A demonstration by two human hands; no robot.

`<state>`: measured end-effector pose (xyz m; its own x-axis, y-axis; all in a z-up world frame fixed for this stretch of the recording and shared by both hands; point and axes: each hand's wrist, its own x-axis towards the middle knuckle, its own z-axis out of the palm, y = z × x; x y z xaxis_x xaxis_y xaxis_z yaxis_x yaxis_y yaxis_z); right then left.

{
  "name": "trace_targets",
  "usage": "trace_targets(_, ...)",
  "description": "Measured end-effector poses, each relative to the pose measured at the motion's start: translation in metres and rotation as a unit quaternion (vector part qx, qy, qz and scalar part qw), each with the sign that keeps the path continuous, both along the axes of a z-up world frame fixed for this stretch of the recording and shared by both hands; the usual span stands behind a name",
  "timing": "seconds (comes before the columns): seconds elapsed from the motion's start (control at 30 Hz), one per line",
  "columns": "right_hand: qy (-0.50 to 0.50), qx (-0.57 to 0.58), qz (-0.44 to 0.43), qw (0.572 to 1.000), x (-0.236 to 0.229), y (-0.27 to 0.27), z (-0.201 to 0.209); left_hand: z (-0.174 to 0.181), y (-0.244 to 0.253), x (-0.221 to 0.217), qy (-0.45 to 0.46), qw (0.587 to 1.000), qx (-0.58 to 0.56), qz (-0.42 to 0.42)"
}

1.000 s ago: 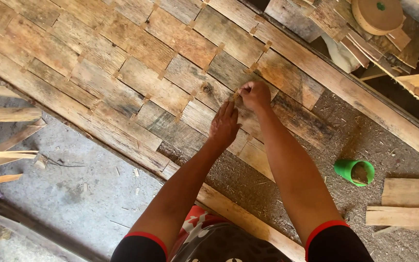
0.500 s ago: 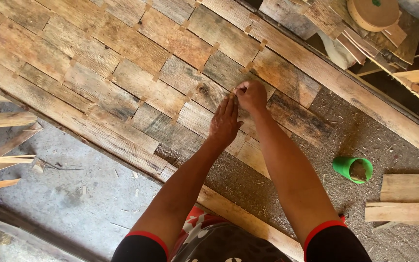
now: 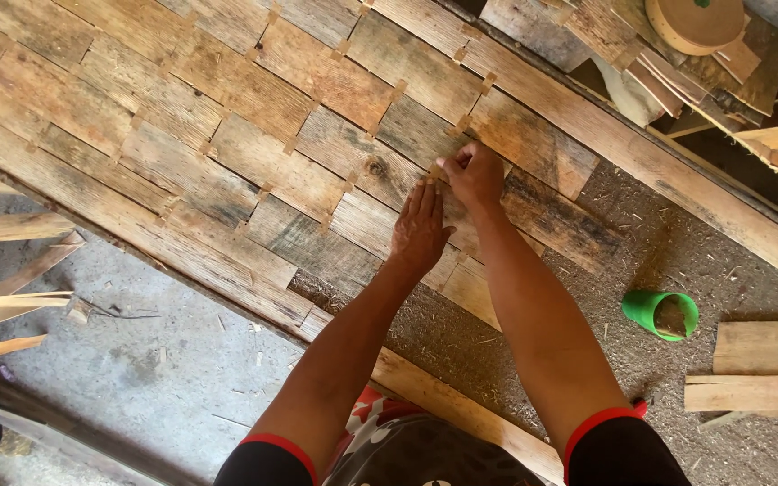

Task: Applying glue to and assembling small rectangular wooden tiles onto a surface to create a mosaic pattern.

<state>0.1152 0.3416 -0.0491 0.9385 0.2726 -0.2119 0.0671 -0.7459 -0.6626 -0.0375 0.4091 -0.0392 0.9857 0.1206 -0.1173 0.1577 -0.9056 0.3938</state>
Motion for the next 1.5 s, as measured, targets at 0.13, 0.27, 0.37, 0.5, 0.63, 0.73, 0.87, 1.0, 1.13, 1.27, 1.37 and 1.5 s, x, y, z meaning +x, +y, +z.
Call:
trace_targets(0.13,-0.002,-0.044,0.028,0.999,-0.008,0.005,0.016,-0.003,0.001,-0.003,-0.010,1.000,0.008,-0.008)
trace_targets(0.27,-0.076,-0.013,0.033,0.996,-0.014,0.000,0.004,-0.010,-0.001,-0.004,-0.026,1.000,-0.009,-0.003)
trace_targets(0.37,-0.123,-0.001,0.049,0.991,-0.021,0.001,0.012,0.002,0.002,-0.004,-0.026,0.999,-0.029,0.008)
trace_targets(0.5,-0.193,0.019,0.068,0.979,-0.006,-0.010,-0.024,-0.004,0.005,-0.003,-0.053,0.998,-0.041,0.010)
trace_targets(0.63,-0.172,0.089,0.038,0.980,-0.028,-0.043,0.004,-0.016,0.007,-0.010,-0.106,0.991,-0.081,0.025)
trace_targets(0.73,-0.206,0.148,0.019,0.967,-0.066,-0.080,0.020,0.014,0.011,-0.010,-0.091,0.983,-0.144,0.066)
trace_targets(0.87,-0.162,0.137,0.006,0.977,-0.156,-0.137,0.055,0.024,0.013,-0.036,-0.105,0.945,-0.268,0.157)
trace_targets(1.0,-0.132,0.092,-0.023,0.987,-0.247,-0.188,0.078,0.004,0.013,-0.081,-0.258,0.919,-0.225,0.193)
trace_targets(1.13,-0.145,0.067,-0.011,0.987,-0.318,-0.247,0.060,0.030,0.001,-0.170,-0.274,0.904,-0.221,0.242)
trace_targets(1.27,-0.103,0.070,-0.049,0.991,-0.380,-0.298,0.042,0.047,-0.019,-0.272,-0.304,0.895,-0.179,0.274)
trace_targets(1.37,-0.099,0.078,-0.063,0.990,-0.412,-0.333,0.034,0.051,-0.038,-0.340,-0.280,0.895,-0.165,0.306)
trace_targets(1.5,-0.059,0.045,-0.101,0.992,-0.450,-0.371,0.027,0.048,-0.067,-0.420,-0.198,0.872,-0.238,0.380)
